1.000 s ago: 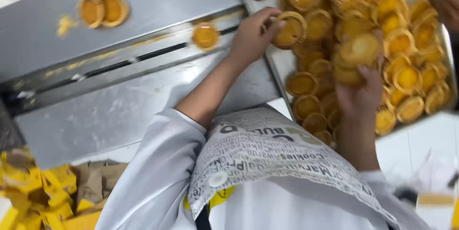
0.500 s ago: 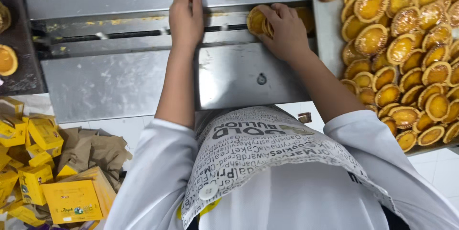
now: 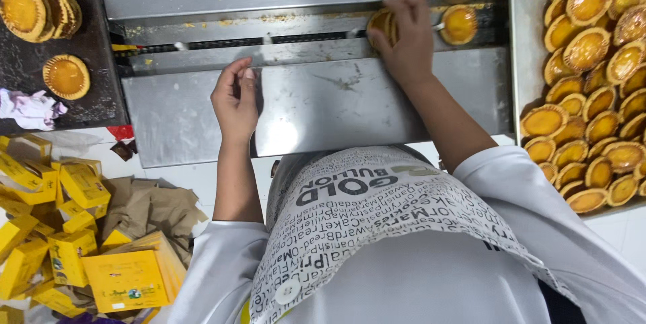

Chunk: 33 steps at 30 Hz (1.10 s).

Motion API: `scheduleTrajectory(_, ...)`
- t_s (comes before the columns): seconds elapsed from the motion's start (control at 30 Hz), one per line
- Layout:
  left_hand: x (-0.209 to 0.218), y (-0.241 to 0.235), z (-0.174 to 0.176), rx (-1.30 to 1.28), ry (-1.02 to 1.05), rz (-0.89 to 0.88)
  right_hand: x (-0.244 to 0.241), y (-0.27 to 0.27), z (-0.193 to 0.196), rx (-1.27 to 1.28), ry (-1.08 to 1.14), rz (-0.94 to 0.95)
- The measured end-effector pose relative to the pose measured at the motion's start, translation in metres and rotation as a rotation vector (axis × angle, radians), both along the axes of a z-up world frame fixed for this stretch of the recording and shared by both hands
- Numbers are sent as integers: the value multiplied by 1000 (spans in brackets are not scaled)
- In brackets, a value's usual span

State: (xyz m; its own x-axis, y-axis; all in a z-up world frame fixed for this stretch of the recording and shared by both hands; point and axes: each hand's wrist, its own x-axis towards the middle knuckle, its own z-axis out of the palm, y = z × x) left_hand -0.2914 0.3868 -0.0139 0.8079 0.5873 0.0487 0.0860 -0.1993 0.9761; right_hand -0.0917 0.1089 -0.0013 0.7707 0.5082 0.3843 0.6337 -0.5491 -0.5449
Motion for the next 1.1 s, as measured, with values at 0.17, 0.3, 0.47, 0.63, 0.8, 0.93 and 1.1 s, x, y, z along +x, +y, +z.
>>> scheduleTrajectory(0.17,-4,25,3,6,2,-58,2,22,1,-68,-13,-3)
scheduleTrajectory(0.3,-1,35,16,85,-5,-144,-11,65,-2,-139,-229,75)
scheduleTrajectory(0.47,-15,50,30,166,36,-205,-13,73,-7,-60,-140,-7)
scheduleTrajectory(0.63,-41,69,10,104,58,-166,-9,26,-10,-42,43,-167)
scheduleTrajectory(0.8,-39,69,11,-30,77,-129,-1,8,-1,-52,-116,-308)
scheduleTrajectory(0.93,-15,55,17,-7,56,-175,-13,29,4,-44,70,-27)
scheduleTrajectory(1.1,23,21,28,106,51,-271,-10,0,34,141,173,48)
